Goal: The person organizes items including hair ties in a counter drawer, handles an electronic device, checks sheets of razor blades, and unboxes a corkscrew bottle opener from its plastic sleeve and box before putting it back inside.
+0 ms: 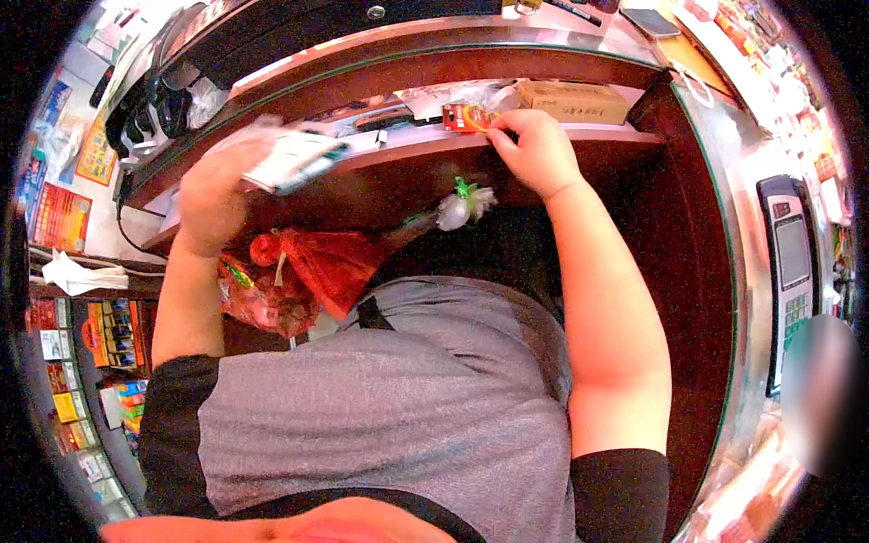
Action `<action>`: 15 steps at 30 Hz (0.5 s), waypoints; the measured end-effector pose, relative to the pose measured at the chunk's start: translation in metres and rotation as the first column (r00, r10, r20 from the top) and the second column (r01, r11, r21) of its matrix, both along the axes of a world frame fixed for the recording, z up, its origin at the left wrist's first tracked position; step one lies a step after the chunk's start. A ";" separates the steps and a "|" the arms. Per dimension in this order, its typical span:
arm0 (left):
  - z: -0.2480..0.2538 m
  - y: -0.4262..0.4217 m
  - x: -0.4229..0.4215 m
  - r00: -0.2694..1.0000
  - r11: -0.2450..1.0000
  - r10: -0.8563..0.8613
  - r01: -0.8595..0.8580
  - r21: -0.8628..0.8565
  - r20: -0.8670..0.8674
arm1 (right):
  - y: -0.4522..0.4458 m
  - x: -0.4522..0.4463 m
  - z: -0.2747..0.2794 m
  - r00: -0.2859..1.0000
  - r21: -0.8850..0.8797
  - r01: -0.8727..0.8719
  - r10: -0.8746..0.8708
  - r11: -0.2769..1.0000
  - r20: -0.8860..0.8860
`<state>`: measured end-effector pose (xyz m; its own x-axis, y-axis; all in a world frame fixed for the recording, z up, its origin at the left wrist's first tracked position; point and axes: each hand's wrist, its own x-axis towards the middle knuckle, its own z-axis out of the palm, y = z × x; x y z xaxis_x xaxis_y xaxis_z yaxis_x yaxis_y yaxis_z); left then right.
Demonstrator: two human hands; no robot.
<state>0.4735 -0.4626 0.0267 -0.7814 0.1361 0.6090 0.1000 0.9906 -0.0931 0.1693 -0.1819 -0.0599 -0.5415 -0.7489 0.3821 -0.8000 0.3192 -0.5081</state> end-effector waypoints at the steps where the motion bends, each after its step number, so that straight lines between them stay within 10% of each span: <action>1: 0.000 0.017 -0.014 0.994 0.993 -0.104 0.101 -0.054 -0.043 | 0.004 0.004 0.000 0.998 -0.064 -0.037 0.034 0.997 -0.048; 4: -0.006 0.065 -0.066 0.888 0.895 -0.446 0.443 -0.051 -0.110 | 0.027 0.014 0.002 0.993 -0.210 -0.092 0.074 0.973 -0.093; 5: -0.003 0.082 -0.080 0.862 0.867 -0.498 0.491 -0.088 -0.095 | 0.039 0.022 0.004 0.959 -0.187 0.074 -0.018 0.980 0.282; 7: -0.006 0.112 -0.114 0.794 0.812 -0.584 0.570 -0.125 -0.168 | 0.067 0.032 0.028 0.338 -0.440 0.159 0.370 0.884 0.865; 9: -0.005 0.132 -0.144 0.750 0.760 -0.649 0.633 -0.150 -0.125 | 0.086 0.056 0.057 0.078 -0.558 0.192 0.554 0.808 0.829; 15: 0.019 0.187 -0.192 0.779 0.780 -0.620 0.625 0.038 -0.092 | 0.138 0.067 0.097 0.344 -0.550 0.370 0.440 0.749 0.830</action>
<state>0.2813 -0.2758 0.0452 -0.4943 0.5382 0.6827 0.6928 0.7182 -0.0646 0.2367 -0.0436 0.0375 -0.7930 -0.6093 -0.0008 0.2811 -0.3646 -0.8877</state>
